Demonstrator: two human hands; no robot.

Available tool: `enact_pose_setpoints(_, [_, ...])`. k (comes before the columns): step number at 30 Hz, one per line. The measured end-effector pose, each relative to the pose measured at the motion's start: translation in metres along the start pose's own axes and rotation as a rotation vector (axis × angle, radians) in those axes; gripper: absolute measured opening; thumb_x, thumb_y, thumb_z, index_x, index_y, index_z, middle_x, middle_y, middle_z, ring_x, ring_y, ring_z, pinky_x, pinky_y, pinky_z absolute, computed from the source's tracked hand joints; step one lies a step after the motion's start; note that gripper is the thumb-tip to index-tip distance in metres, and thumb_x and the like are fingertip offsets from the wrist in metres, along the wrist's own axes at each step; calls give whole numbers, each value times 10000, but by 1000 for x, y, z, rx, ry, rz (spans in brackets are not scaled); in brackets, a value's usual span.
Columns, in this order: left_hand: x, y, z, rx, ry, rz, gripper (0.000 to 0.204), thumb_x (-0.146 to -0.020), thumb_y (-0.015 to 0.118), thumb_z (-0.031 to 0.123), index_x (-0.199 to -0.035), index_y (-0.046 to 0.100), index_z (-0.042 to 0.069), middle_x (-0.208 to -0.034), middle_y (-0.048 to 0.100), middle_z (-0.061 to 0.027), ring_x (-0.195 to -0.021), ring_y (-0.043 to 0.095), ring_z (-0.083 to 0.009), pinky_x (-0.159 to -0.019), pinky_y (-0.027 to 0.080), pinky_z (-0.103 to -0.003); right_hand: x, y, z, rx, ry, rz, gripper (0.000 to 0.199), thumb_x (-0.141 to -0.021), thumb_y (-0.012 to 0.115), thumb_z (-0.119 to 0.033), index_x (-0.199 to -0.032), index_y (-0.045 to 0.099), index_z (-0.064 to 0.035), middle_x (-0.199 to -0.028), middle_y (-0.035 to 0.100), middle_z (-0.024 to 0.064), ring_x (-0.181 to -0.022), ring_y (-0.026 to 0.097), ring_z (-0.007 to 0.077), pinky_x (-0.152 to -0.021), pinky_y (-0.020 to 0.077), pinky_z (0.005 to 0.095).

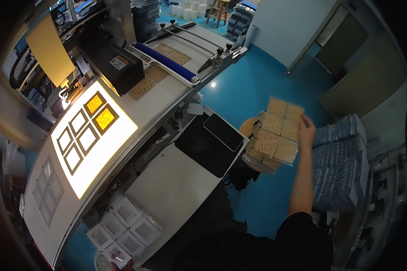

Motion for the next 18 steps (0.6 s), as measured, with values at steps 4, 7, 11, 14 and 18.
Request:
enact_pose_setpoints(4, [1,-5,4,20,21,-47,533,-1163,393,278,-1575,423,-58,-1554,545,-255,-1426,546,-416,-1157,491,-594,39,27,94,40,212,-78,337,-1065,679,-178,-1348,710,2,-1307,718,146,-1223,669,256,-998,564,404])
enact_pose_setpoints(7, [-5,-4,-1,5,64,-75,531,-1163,399,287,-1571,436,-50,-1548,557,-245,-1429,544,-411,-1154,490,-599,48,33,86,104,210,-58,326,-1086,647,-174,-1365,699,-12,-1332,699,154,-1231,662,286,-1009,584,460])
enact_pose_setpoints(11, [-10,-18,-5,39,79,-118,526,-1162,408,288,-1566,447,-45,-1543,564,-240,-1430,544,-410,-1151,488,-603,43,42,76,138,187,-66,330,-1091,628,-158,-1383,684,-14,-1339,688,169,-1234,657,315,-1009,590,490])
enact_pose_setpoints(14, [-6,-13,-4,51,69,-93,524,-1160,410,279,-1568,441,-49,-1543,561,-244,-1438,536,-411,-1148,490,-607,39,42,84,170,137,-107,332,-1092,622,-155,-1380,681,-1,-1329,692,176,-1219,664,321,-982,589,483])
enact_pose_setpoints(18, [1,-13,-3,71,81,-93,534,-1155,421,274,-1575,432,-55,-1561,543,-257,-1461,513,-422,-1191,440,-625,39,39,97,182,112,-71,337,-1086,638,-174,-1359,691,16,-1308,705,178,-1193,678,309,-960,582,461])
Point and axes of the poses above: each hand's wrist, its own x-axis away from the middle knuckle, its own y-axis out of the palm, z = x × y, the point moved 3 cm from there along -x, towards the middle knuckle
